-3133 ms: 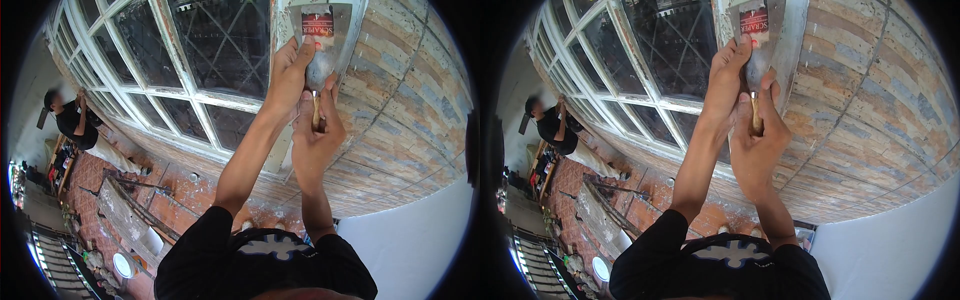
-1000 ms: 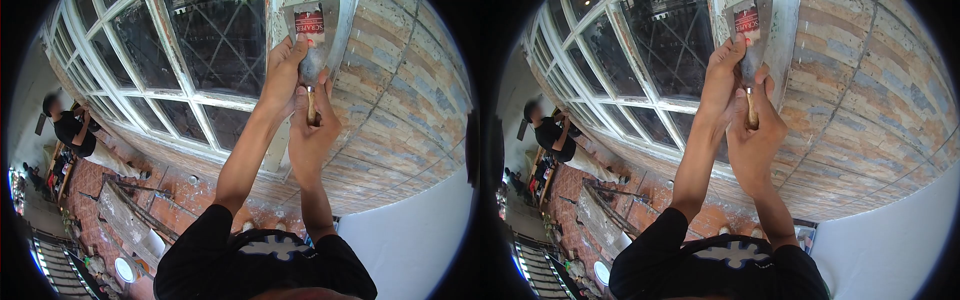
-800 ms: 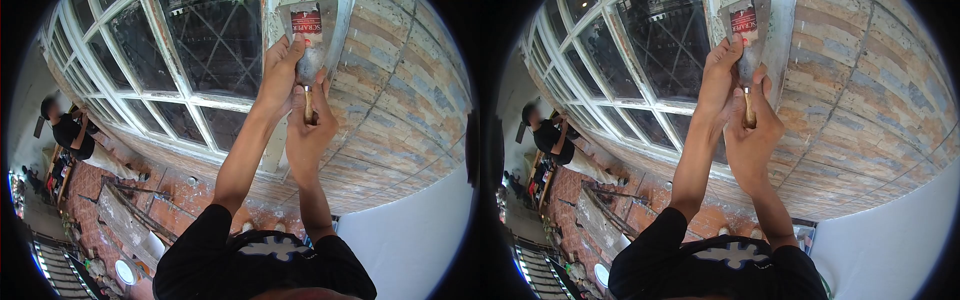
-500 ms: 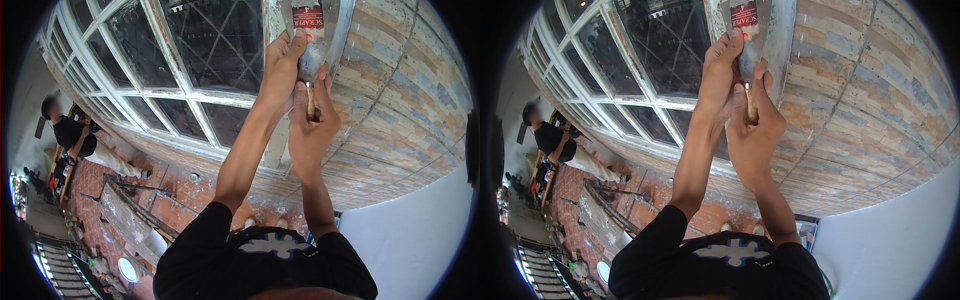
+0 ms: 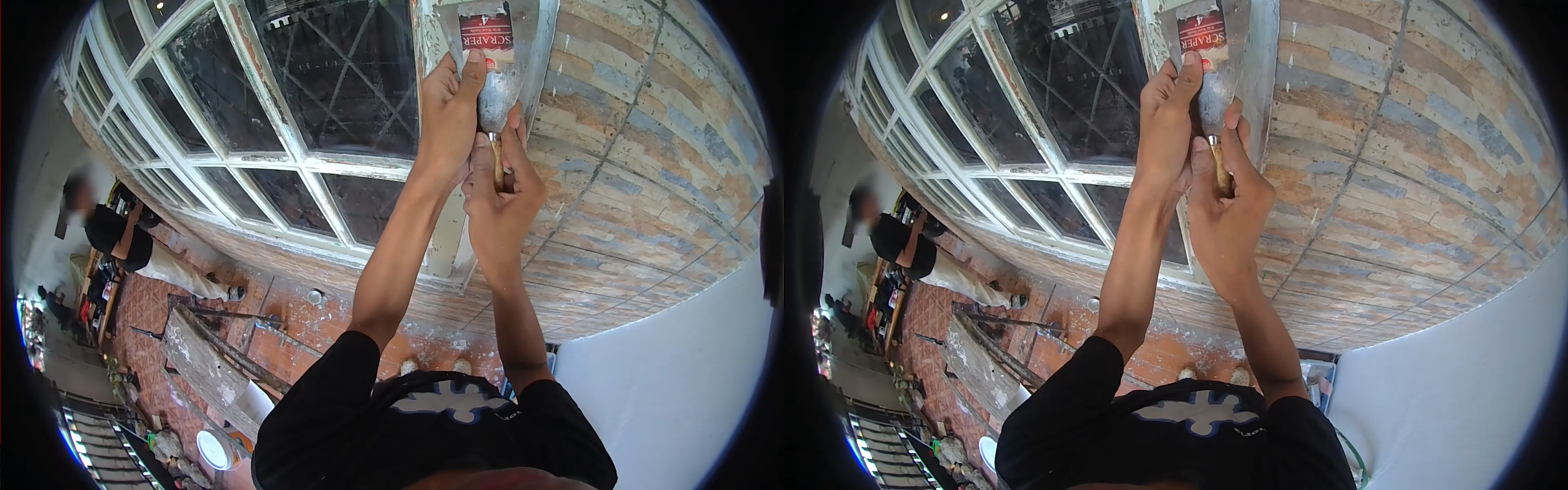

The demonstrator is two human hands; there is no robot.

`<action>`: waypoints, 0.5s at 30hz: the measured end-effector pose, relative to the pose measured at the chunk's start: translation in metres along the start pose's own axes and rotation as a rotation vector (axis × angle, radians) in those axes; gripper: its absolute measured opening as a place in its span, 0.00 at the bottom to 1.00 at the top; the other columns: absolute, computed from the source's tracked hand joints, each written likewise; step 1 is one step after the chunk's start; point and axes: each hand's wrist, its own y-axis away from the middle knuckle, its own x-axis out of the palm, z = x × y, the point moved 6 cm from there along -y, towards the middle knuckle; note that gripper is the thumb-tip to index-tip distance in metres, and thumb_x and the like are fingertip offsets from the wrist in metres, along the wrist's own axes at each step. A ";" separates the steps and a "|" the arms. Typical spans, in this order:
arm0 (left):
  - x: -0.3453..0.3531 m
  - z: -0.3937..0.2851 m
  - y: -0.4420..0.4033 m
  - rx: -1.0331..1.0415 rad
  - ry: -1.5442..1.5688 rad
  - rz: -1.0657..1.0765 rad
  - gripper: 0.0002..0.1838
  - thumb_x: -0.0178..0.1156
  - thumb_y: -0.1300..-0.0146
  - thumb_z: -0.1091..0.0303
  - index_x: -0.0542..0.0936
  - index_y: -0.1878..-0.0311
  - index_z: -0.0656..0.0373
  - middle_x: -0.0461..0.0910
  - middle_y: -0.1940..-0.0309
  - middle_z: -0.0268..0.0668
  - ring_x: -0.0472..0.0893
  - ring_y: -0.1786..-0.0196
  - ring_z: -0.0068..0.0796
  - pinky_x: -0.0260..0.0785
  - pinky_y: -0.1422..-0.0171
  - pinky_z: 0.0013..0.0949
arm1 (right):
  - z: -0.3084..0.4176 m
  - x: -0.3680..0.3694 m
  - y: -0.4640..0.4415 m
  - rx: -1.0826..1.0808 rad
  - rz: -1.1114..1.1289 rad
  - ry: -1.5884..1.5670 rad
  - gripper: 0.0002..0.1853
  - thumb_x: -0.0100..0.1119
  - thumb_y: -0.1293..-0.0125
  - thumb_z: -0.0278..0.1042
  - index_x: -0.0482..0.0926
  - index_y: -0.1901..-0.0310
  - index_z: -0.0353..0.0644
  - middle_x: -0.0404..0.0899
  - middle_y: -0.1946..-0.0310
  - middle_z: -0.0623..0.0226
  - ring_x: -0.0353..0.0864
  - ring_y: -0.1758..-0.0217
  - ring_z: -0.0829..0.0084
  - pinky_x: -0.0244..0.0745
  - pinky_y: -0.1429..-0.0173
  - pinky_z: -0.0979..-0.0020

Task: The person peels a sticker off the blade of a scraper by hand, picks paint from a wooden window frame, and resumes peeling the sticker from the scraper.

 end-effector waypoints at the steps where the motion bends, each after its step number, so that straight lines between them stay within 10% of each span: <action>1: -0.005 0.002 -0.004 0.029 -0.058 -0.011 0.18 0.48 0.22 0.54 0.71 0.51 0.62 0.77 0.78 0.42 0.79 0.79 0.30 0.74 0.78 0.30 | 0.002 0.002 -0.003 -0.008 0.006 -0.015 0.21 0.59 0.29 0.25 0.74 0.37 0.26 0.73 0.35 0.49 0.73 0.76 0.89 0.67 0.76 0.83; 7: 0.008 -0.030 -0.015 0.102 0.105 0.091 0.16 0.53 0.23 0.58 0.75 0.49 0.65 0.83 0.61 0.37 0.83 0.65 0.20 0.77 0.61 0.25 | 0.024 0.009 -0.017 -0.144 0.022 -0.062 0.23 0.59 0.29 0.26 0.72 0.35 0.26 0.83 0.66 0.66 0.69 0.80 0.89 0.64 0.77 0.83; 9: 0.006 -0.027 0.004 0.091 0.026 0.085 0.18 0.53 0.23 0.57 0.75 0.47 0.65 0.83 0.61 0.37 0.83 0.65 0.20 0.77 0.61 0.24 | 0.012 0.006 -0.002 -0.131 0.051 -0.043 0.23 0.58 0.28 0.25 0.69 0.34 0.26 0.72 0.79 0.75 0.68 0.80 0.89 0.62 0.77 0.82; 15: -0.063 0.116 0.158 -0.403 -0.270 -0.158 0.21 0.53 0.23 0.57 0.73 0.42 0.67 0.80 0.60 0.34 0.77 0.57 0.18 0.70 0.54 0.26 | -0.096 -0.057 0.147 0.115 0.199 0.260 0.13 0.57 0.29 0.25 0.74 0.47 0.28 0.70 0.79 0.70 0.68 0.77 0.83 0.62 0.75 0.76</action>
